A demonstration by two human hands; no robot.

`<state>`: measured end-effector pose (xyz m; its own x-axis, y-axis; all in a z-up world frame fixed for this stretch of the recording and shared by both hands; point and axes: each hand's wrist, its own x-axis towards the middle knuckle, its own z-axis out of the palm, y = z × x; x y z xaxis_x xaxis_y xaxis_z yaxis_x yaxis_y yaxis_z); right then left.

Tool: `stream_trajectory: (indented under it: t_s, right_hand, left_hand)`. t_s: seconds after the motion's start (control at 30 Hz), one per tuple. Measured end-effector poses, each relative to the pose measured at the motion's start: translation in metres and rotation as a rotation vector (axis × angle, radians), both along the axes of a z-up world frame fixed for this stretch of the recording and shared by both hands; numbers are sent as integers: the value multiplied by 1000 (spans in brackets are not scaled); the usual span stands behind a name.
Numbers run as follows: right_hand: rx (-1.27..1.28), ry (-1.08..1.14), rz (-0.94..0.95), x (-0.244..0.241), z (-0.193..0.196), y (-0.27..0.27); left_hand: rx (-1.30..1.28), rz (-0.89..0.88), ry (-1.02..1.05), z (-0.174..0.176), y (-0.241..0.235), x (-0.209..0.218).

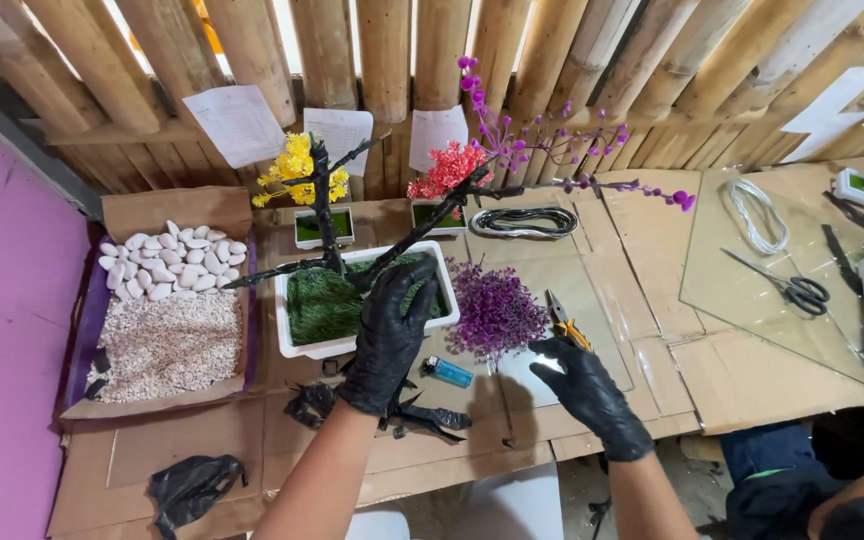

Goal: Attaching decorative purple flowers to a wire bonsai tree frame using a lighter and pliers at a design station.

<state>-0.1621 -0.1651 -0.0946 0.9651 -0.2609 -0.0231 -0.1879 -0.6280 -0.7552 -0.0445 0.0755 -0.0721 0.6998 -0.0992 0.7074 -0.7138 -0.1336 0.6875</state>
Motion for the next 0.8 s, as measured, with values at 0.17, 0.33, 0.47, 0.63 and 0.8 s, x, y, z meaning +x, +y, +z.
stream_trajectory:
  t_s: [0.17, 0.33, 0.47, 0.63, 0.8]
  right_hand:
    - [-293, 87, -106, 57, -62, -12]
    - [-431, 63, -103, 101, -110, -15]
    - [-540, 48, -118, 116, -148, -15]
    - [-487, 91, -214, 125, -165, -21]
    - [-508, 49, -173, 119, -155, -16]
  left_hand:
    - [62, 94, 83, -60, 6, 13]
    - [50, 73, 193, -67, 11, 14]
    - [63, 49, 289, -61, 14, 14]
    - [14, 20, 276, -58, 16, 14]
    - [29, 23, 290, -61, 15, 14]
